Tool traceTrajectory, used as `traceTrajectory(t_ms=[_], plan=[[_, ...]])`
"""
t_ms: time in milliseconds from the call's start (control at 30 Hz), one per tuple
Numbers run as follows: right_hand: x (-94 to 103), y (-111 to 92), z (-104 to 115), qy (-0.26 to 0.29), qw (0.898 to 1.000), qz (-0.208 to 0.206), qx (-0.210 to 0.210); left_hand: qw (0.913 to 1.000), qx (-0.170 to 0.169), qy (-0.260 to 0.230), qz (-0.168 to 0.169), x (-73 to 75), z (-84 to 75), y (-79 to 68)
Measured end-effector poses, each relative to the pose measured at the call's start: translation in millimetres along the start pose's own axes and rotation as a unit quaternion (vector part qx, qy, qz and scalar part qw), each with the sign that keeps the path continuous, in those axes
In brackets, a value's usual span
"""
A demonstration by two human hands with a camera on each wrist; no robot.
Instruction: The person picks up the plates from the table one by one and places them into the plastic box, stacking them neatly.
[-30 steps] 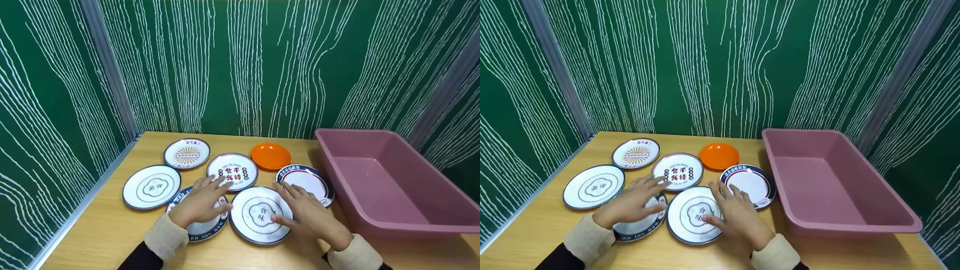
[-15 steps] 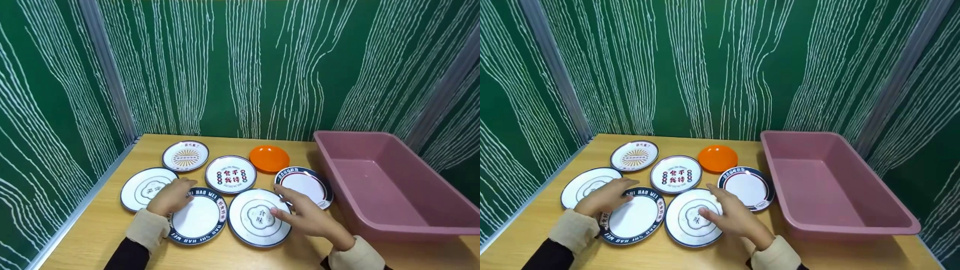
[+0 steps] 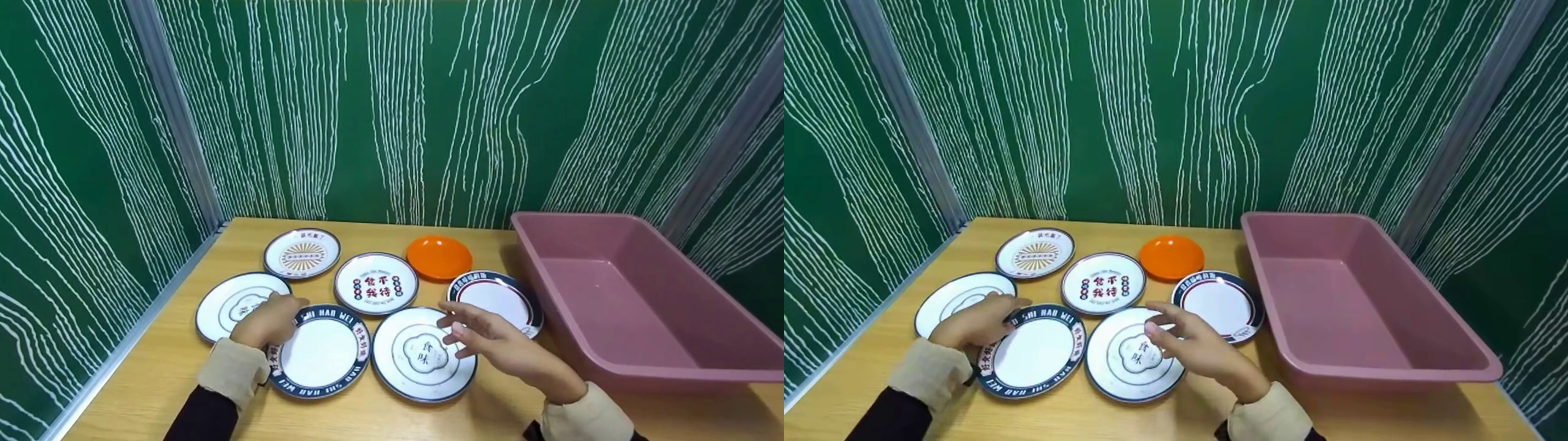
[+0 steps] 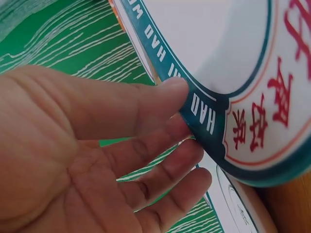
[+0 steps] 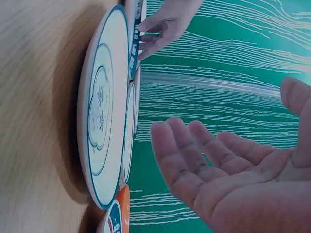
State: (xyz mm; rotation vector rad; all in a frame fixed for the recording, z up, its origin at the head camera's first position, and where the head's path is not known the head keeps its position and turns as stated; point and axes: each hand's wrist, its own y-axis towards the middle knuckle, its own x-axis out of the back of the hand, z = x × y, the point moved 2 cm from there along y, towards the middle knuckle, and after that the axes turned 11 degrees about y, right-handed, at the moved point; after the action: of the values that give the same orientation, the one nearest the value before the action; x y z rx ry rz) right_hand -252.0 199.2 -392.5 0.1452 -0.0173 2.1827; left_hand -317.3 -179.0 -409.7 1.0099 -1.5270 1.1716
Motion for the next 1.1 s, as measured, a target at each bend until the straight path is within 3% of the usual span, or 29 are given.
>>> traceTrajectory(t_ms=[167, 533, 733, 867, 1100], plan=[[1.2, -2, 2, 0.052, 0.999, 0.008, -0.008, 0.9994, 0.021, -0.009, 0.026, -1.3, 2.8, -1.1], [0.8, -1, -2, 0.108, 0.993, 0.017, -0.04, 0.9983, 0.033, -0.033, 0.034, 6.2, 3.3, -8.6], [0.4, 3, -5, 0.15, 0.986, -0.017, -0.065, 0.9964, 0.036, -0.07, 0.033, 18.6, 5.8, -14.0], [-2.0, 5, -10, 0.174, 0.981, -0.047, -0.068, 0.9975, 0.012, -0.069, 0.012, 28.3, 11.8, -17.4], [-12.5, 9, -19, 0.197, 0.976, -0.084, -0.051, 0.9925, -0.077, -0.084, -0.045, 46.3, 21.3, -26.8]])
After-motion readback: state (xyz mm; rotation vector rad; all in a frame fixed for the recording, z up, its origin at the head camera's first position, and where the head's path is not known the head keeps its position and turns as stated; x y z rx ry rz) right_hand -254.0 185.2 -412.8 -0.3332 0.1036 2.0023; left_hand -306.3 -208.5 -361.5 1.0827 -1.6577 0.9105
